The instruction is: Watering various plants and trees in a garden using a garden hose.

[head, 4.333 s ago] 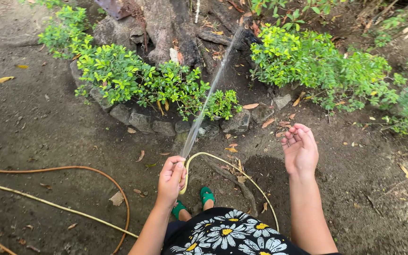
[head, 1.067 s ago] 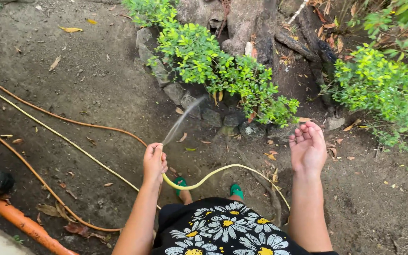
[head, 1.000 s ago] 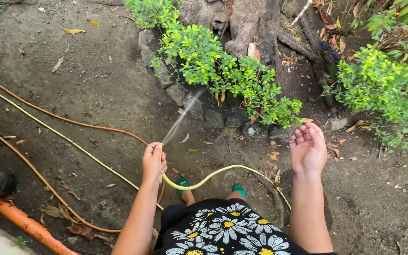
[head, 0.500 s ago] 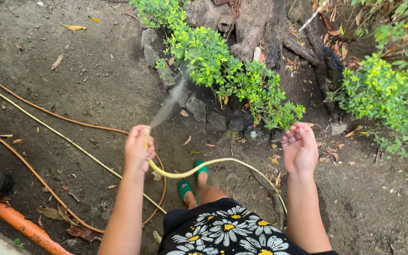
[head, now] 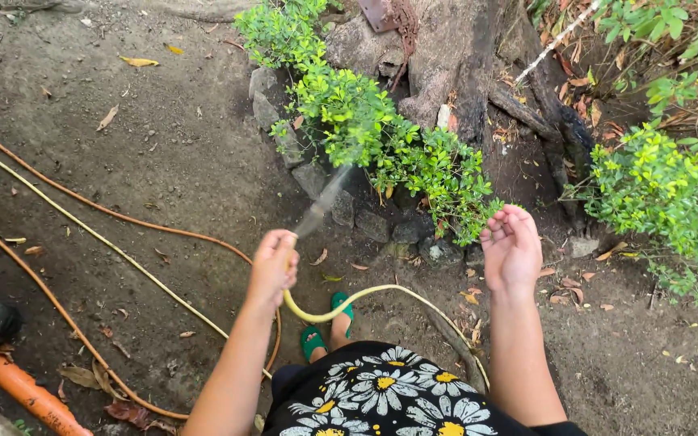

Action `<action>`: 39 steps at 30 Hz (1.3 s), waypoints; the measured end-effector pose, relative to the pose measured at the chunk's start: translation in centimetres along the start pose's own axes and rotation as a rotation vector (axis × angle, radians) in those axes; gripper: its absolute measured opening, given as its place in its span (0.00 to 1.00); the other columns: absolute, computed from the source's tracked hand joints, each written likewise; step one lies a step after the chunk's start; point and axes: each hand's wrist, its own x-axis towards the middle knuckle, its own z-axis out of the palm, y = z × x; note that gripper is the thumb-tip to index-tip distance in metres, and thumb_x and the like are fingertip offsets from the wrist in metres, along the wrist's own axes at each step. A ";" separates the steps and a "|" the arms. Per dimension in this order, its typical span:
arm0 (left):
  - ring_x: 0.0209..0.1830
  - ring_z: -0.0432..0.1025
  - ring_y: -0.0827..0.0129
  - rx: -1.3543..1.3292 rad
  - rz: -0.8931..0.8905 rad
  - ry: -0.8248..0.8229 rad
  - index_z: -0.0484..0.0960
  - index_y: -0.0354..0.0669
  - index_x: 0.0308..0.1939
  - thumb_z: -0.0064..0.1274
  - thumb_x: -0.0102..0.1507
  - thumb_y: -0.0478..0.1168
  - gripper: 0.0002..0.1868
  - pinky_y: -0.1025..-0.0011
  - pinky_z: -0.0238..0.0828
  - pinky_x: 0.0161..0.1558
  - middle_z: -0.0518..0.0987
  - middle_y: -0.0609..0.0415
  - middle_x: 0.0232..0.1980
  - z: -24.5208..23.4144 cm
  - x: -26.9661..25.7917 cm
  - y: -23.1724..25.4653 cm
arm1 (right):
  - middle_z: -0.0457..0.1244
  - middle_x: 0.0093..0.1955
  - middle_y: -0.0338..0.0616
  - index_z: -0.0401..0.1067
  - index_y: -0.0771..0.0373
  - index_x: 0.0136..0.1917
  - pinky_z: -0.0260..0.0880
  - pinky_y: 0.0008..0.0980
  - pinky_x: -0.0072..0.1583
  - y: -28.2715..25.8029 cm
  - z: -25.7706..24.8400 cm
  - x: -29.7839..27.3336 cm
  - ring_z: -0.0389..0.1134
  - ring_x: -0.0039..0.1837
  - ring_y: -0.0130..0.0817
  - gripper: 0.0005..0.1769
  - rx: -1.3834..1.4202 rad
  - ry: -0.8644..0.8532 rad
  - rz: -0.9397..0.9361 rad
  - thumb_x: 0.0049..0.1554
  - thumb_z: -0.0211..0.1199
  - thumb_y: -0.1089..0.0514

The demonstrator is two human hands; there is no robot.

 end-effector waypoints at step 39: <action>0.10 0.52 0.79 -0.047 -0.172 0.102 0.73 0.52 0.48 0.47 0.70 0.44 0.06 0.76 0.43 0.13 0.67 0.59 0.24 -12.7 15.4 1.2 | 0.64 0.49 0.37 0.68 0.59 0.57 0.65 0.30 0.56 8.4 15.4 9.8 0.65 0.52 0.27 0.06 -0.075 0.005 -0.110 0.66 0.55 0.59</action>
